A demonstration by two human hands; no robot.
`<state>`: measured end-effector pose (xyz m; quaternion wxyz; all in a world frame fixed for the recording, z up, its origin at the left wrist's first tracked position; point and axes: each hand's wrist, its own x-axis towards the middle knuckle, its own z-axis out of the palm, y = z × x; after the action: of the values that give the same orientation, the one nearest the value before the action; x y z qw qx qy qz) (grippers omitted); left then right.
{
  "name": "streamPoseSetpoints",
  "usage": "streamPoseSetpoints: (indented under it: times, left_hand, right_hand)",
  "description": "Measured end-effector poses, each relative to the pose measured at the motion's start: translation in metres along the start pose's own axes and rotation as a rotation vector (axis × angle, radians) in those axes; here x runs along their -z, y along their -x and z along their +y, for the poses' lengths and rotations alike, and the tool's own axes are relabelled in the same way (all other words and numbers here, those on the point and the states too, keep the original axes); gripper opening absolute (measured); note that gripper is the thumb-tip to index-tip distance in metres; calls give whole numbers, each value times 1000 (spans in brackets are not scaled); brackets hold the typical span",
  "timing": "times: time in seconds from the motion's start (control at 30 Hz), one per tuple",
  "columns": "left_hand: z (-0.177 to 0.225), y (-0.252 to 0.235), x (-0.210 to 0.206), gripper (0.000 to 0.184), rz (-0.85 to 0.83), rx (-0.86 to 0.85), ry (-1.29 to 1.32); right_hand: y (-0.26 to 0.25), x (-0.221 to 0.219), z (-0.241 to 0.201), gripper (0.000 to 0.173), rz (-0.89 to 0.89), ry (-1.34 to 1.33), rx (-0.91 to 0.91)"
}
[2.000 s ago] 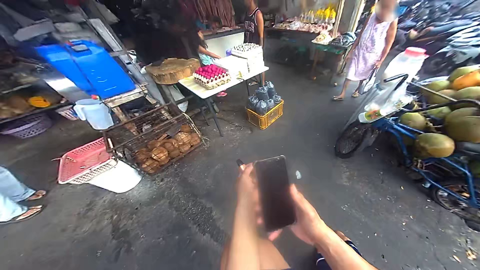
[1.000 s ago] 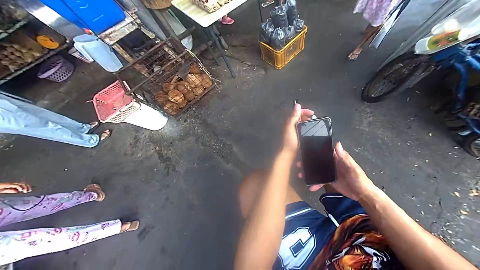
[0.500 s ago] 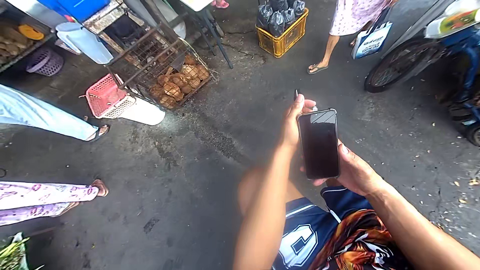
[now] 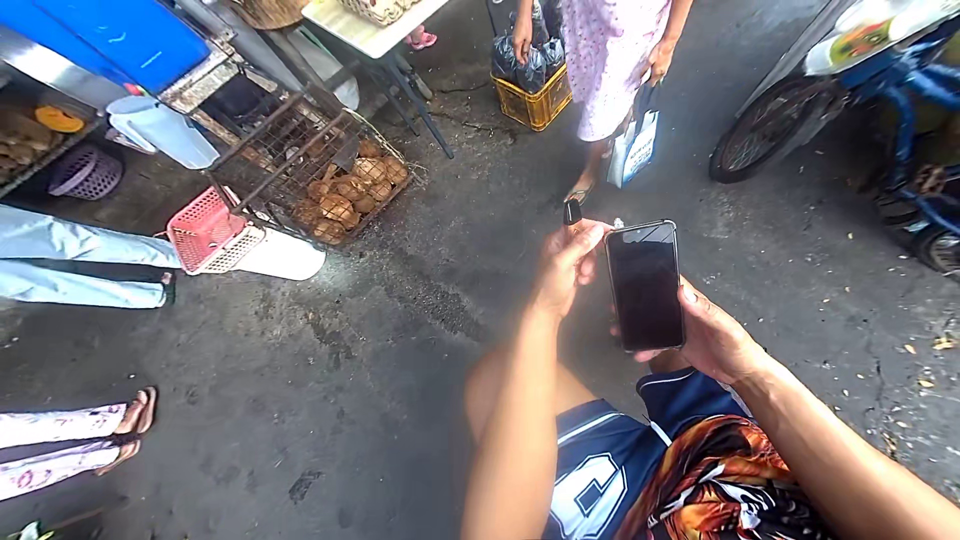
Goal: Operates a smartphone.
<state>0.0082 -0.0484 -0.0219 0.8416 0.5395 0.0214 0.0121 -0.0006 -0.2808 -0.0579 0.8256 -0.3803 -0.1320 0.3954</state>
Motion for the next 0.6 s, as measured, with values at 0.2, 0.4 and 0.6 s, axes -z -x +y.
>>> streamPoseSetpoints:
  times: [0.2, 0.4, 0.6]
  left_hand:
    - [0, 4, -5, 12, 35, -31, -43]
    - [1, 9, -3, 14, 38, -55, -73]
    - [2, 15, 2, 12, 69, -67, -70]
  right_hand:
    - [2, -3, 0, 69, -15, -26, -18]
    - [3, -4, 1, 61, -27, 6, -44]
    - [1, -7, 6, 68, 0, 65, -45]
